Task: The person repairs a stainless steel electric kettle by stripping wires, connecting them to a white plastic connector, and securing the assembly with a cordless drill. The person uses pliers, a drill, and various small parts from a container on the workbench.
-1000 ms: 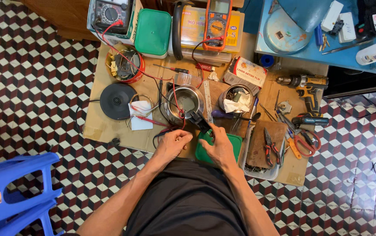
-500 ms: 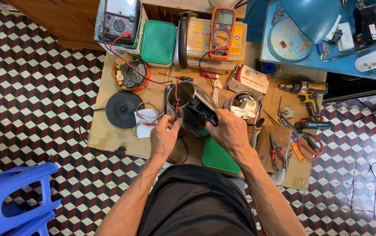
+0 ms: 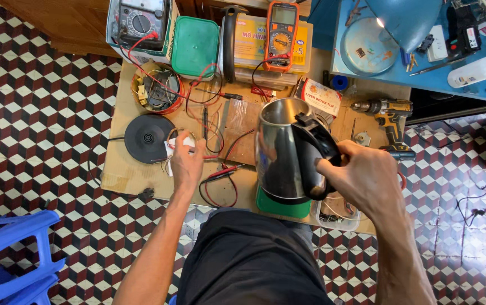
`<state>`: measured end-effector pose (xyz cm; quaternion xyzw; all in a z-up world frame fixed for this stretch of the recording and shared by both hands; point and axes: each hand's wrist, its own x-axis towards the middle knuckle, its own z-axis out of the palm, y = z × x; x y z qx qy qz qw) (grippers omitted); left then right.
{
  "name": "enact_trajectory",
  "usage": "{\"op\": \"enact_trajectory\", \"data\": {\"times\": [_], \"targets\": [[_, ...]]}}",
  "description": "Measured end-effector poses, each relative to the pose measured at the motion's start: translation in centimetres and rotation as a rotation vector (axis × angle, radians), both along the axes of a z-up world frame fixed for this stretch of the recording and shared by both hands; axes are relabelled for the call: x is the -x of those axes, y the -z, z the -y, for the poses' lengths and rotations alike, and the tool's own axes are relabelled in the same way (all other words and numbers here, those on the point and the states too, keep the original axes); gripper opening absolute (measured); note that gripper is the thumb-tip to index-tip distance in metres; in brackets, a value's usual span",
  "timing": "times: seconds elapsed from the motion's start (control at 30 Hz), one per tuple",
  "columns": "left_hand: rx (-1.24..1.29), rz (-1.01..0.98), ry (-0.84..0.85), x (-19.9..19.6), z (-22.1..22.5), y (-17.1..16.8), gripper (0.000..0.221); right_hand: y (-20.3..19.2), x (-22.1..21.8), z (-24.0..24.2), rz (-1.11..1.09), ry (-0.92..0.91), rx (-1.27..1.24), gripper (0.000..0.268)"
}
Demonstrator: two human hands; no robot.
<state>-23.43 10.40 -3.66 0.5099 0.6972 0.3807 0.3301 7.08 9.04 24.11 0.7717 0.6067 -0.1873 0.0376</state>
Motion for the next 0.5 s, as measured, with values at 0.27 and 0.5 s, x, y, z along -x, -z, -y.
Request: {"op": "enact_trajectory", "data": {"times": [0.27, 0.5], "targets": [[0.418, 0.107, 0.274, -5.2, 1.8, 3.3, 0.040, 1.1, 0.6, 0.5, -0.011, -0.041, -0.046, 0.045], [0.329, 0.141, 0.172, -4.6, 4.0, 3.0, 0.038, 5.9, 3.8, -5.7, -0.136, -0.038, 0.058, 0.044]]}}
